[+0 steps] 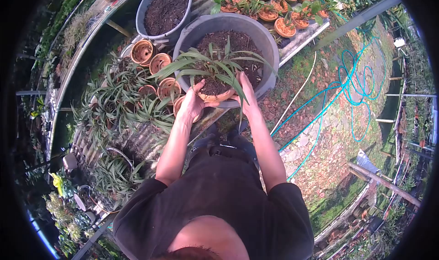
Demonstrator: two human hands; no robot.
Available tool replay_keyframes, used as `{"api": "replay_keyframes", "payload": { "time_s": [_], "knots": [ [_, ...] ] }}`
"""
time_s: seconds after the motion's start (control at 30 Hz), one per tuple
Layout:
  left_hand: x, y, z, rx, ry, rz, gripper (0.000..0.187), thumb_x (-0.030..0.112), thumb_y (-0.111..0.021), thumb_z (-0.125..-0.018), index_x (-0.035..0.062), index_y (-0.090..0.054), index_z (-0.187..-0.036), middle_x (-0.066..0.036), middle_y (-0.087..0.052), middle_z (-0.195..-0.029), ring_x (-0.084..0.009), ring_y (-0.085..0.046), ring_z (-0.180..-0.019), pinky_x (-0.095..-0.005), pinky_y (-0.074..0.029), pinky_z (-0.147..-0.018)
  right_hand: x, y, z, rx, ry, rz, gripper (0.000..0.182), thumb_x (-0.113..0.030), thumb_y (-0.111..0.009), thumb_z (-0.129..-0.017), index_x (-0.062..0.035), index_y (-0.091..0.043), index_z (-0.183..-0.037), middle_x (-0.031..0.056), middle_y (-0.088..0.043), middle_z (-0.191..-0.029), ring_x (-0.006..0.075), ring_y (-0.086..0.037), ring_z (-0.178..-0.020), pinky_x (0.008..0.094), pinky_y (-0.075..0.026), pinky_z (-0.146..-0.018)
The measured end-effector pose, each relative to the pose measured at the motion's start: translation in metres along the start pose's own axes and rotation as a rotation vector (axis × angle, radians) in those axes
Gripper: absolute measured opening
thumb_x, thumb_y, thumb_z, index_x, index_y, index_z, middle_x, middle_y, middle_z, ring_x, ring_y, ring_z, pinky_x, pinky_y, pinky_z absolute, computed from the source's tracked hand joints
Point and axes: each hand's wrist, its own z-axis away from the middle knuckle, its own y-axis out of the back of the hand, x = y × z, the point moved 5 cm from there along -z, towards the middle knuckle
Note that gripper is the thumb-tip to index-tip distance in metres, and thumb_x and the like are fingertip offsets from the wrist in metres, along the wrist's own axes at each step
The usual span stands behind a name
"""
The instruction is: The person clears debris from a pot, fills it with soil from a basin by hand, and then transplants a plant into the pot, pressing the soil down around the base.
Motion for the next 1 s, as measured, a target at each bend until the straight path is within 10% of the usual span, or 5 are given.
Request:
{"api": "replay_keyframes", "payload": {
  "time_s": [0.13,0.27,0.37,0.63,1.0],
  "knots": [
    [-0.007,0.030,-0.005,0.098,-0.047,-0.030,0.052,0.037,-0.053,-0.102,0.0071,-0.039,-0.143,-0.018,-0.060,-0.131,-0.0356,-0.068,-0.106,-0.0512,-0.063,-0.074,0.007,-0.038,0.016,0.082,0.058,0.350,0.084,-0.040,-0.073,-0.091,-0.0110,-0.027,-0.155,0.0138,-0.043,-0.147,0.0230,-0.051,-0.129,0.0310,-0.051,-0.093],
    [-0.015,0.056,-0.007,0.180,-0.075,-0.039,0.052,0.040,-0.044,-0.106,0.0040,-0.042,-0.143,-0.018,-0.062,-0.129,-0.0361,-0.067,-0.109,-0.0515,-0.063,-0.079,0.048,-0.039,-0.020,0.016,0.262,0.426,0.086,-0.024,-0.076,-0.090,-0.0024,-0.023,-0.155,0.0181,-0.043,-0.148,0.0246,-0.048,-0.134,0.0405,-0.044,-0.107],
    [-0.008,0.070,-0.004,0.204,-0.081,0.056,0.052,0.040,-0.052,-0.101,0.0069,-0.045,-0.141,-0.016,-0.063,-0.129,-0.0330,-0.067,-0.111,-0.0510,-0.064,-0.077,0.036,-0.048,-0.008,-0.052,-0.060,0.215,0.083,-0.030,-0.074,-0.093,-0.0033,-0.025,-0.155,0.0166,-0.043,-0.150,0.0261,-0.048,-0.135,0.0410,-0.042,-0.109],
    [0.020,0.111,-0.008,0.250,-0.229,0.071,0.058,0.044,-0.049,-0.102,0.0047,-0.041,-0.143,-0.018,-0.062,-0.132,-0.0342,-0.066,-0.113,-0.0488,-0.065,-0.078,0.095,0.115,-0.057,0.384,0.145,1.139,0.018,-0.013,-0.073,-0.089,-0.0036,-0.072,-0.105,0.0082,-0.075,-0.090,0.0156,-0.072,-0.077,0.0331,-0.057,-0.071],
    [0.021,0.097,-0.005,0.332,-0.286,0.155,0.057,0.043,-0.048,-0.103,0.0041,-0.041,-0.144,-0.019,-0.058,-0.136,-0.0366,-0.064,-0.117,-0.0524,-0.064,-0.081,0.111,0.095,-0.116,0.047,-0.252,1.802,0.043,-0.042,-0.089,-0.069,-0.0074,-0.075,-0.090,0.0134,-0.075,-0.093,0.0291,-0.069,-0.103,0.0403,-0.054,-0.088]
  ]
}}
